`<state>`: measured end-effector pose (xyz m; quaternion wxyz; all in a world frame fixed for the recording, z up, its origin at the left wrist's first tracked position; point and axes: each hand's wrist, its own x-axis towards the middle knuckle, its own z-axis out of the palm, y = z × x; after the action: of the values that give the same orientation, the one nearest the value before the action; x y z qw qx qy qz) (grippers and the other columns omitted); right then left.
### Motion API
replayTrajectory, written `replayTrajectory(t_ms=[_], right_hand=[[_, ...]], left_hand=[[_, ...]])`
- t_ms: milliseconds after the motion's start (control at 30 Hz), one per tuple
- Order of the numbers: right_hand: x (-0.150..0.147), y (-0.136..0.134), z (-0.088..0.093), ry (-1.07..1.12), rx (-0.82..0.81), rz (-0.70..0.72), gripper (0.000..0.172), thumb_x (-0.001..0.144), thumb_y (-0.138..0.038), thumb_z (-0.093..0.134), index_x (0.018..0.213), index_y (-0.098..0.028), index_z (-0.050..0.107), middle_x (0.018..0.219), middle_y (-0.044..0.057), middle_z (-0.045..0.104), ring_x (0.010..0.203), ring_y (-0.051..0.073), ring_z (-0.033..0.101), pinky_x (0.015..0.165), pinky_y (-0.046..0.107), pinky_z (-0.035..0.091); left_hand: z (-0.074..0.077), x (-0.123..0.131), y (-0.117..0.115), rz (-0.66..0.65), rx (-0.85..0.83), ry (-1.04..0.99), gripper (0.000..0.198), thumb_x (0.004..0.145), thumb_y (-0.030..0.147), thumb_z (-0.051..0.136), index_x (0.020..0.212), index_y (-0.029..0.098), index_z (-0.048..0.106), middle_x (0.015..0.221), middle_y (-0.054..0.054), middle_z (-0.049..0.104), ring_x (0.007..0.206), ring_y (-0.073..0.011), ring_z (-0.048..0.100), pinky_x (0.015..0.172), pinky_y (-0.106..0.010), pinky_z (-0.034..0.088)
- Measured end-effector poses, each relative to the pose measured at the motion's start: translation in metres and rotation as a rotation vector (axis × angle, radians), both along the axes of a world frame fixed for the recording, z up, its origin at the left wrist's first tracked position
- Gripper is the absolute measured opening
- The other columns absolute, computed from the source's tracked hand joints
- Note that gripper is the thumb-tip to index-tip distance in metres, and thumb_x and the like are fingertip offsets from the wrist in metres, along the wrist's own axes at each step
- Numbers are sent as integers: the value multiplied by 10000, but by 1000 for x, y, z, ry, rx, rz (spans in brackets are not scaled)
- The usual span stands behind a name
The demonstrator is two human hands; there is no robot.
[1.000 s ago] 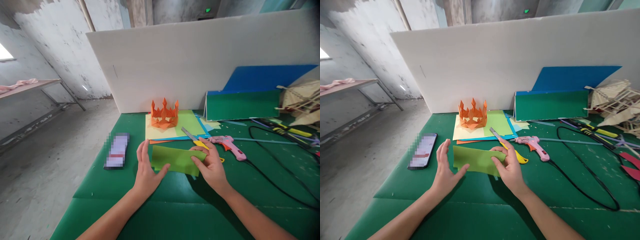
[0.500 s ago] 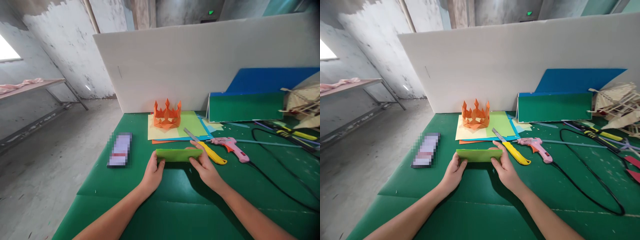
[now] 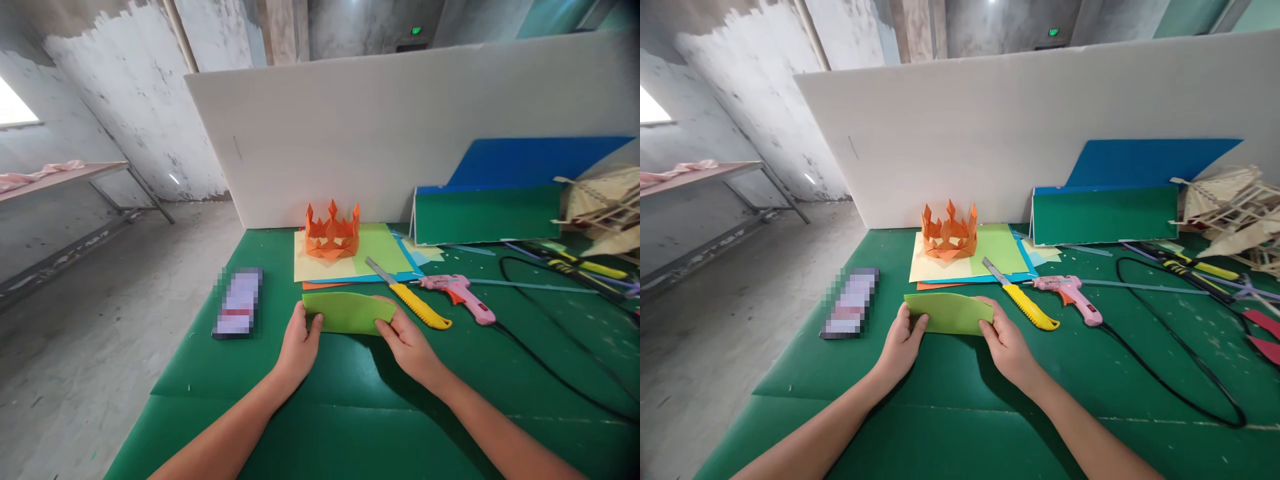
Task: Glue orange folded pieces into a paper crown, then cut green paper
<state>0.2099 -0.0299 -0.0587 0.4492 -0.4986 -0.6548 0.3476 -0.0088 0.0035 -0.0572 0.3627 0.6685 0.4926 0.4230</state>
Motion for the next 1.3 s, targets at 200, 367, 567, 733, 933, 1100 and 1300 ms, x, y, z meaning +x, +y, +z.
replayTrajectory(t_ms=[200, 367, 567, 733, 933, 1100, 1300], right_hand=[[-1, -2, 1, 27, -60, 43, 446, 960, -453, 396, 1373, -291, 443, 1231, 81, 636, 1224, 273, 531, 1032, 494, 427], [3, -5, 11, 134, -161, 52, 429, 908, -493, 496, 1263, -253, 508, 1086, 75, 674, 975, 238, 649, 848, 406, 543], [10, -5, 24, 98, -230, 76, 457, 873, -440, 571, 1258, -262, 401, 780, -20, 603, 697, 152, 577, 640, 281, 474], [7, -9, 17, 93, -255, 207, 206, 882, -369, 564, 969, -258, 414, 784, -39, 489, 651, 109, 490, 559, 231, 404], [12, -6, 15, 157, -220, 54, 223, 875, -376, 558, 835, -253, 377, 735, -61, 386, 531, 82, 404, 466, 218, 376], [15, -4, 14, 164, -203, -12, 247, 871, -416, 561, 838, -254, 377, 720, -67, 385, 492, 75, 387, 443, 220, 364], [11, -12, 17, 58, -367, 278, 170, 870, -387, 577, 876, -224, 529, 734, -34, 543, 603, 125, 601, 587, 267, 488]], left_hand=[[1, -1, 0, 20, -17, 45, 151, 908, 295, 449, 1037, 217, 460, 985, -55, 606, 920, -208, 593, 813, -354, 484], [8, -9, 2, -44, -30, 81, 194, 874, 231, 465, 1068, 217, 466, 1053, -65, 625, 987, -217, 608, 850, -368, 494], [19, -16, -6, -308, -82, 173, 520, 867, 181, 460, 1357, 233, 293, 1225, -124, 590, 1185, -244, 560, 930, -398, 478], [15, -16, -5, -307, -107, 114, 576, 850, 197, 516, 1369, 225, 266, 1030, -73, 618, 1037, -213, 606, 916, -405, 470], [11, -9, 6, -111, -336, -326, 667, 711, 344, 717, 1231, 237, 312, 909, 14, 553, 655, -102, 596, 689, -312, 526], [16, -5, 0, -227, -357, -302, 325, 729, 284, 688, 983, 193, 506, 885, 0, 578, 680, -104, 595, 677, -286, 522], [16, -9, 3, -118, -233, -5, 156, 804, 230, 573, 921, 163, 650, 879, -53, 672, 757, -156, 613, 693, -282, 504]])
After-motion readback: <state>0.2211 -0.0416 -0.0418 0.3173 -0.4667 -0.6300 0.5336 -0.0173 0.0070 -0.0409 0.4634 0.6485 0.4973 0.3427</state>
